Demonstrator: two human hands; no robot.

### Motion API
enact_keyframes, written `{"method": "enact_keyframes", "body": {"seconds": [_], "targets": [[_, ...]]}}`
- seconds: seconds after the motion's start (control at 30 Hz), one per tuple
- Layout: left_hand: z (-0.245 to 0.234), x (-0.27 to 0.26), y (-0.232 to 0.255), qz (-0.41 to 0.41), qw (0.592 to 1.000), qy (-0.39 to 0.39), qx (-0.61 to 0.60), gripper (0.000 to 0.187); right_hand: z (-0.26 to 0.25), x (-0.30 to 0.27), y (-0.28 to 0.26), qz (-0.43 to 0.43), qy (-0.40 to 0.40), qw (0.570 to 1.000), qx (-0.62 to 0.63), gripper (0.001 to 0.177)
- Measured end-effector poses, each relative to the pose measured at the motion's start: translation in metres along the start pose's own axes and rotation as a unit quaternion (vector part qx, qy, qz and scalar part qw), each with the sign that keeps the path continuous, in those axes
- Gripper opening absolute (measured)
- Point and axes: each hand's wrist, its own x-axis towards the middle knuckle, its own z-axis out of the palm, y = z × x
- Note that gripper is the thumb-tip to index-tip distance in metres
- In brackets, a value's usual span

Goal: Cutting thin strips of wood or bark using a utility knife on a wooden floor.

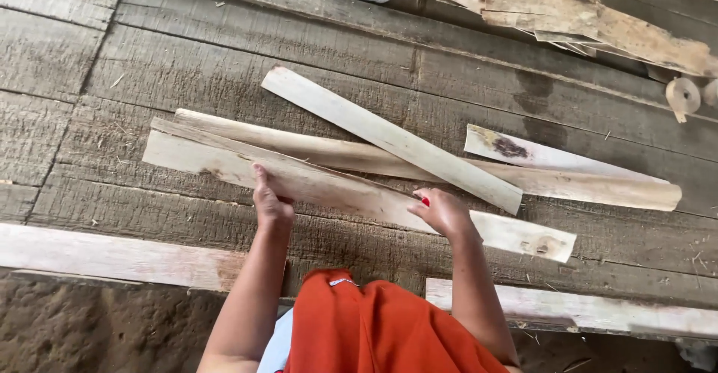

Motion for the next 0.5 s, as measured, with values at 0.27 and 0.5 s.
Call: {"method": "enact_keyframes", "body": {"seconds": [0.27,0.5], "targets": [[0.004,-0.008,0.001,-0.05,0.995,-0.05,-0.065,0.064,0.03,0.058,0.04,0.071,0.103,0.99,0.057,0.029],[0.017,-0.068,-0.037,-0.169,0.966,-0.189,0.052,0.046,0.082,0.113,0.029,0.029,0.084,0.984,0.154,0.025]]}}
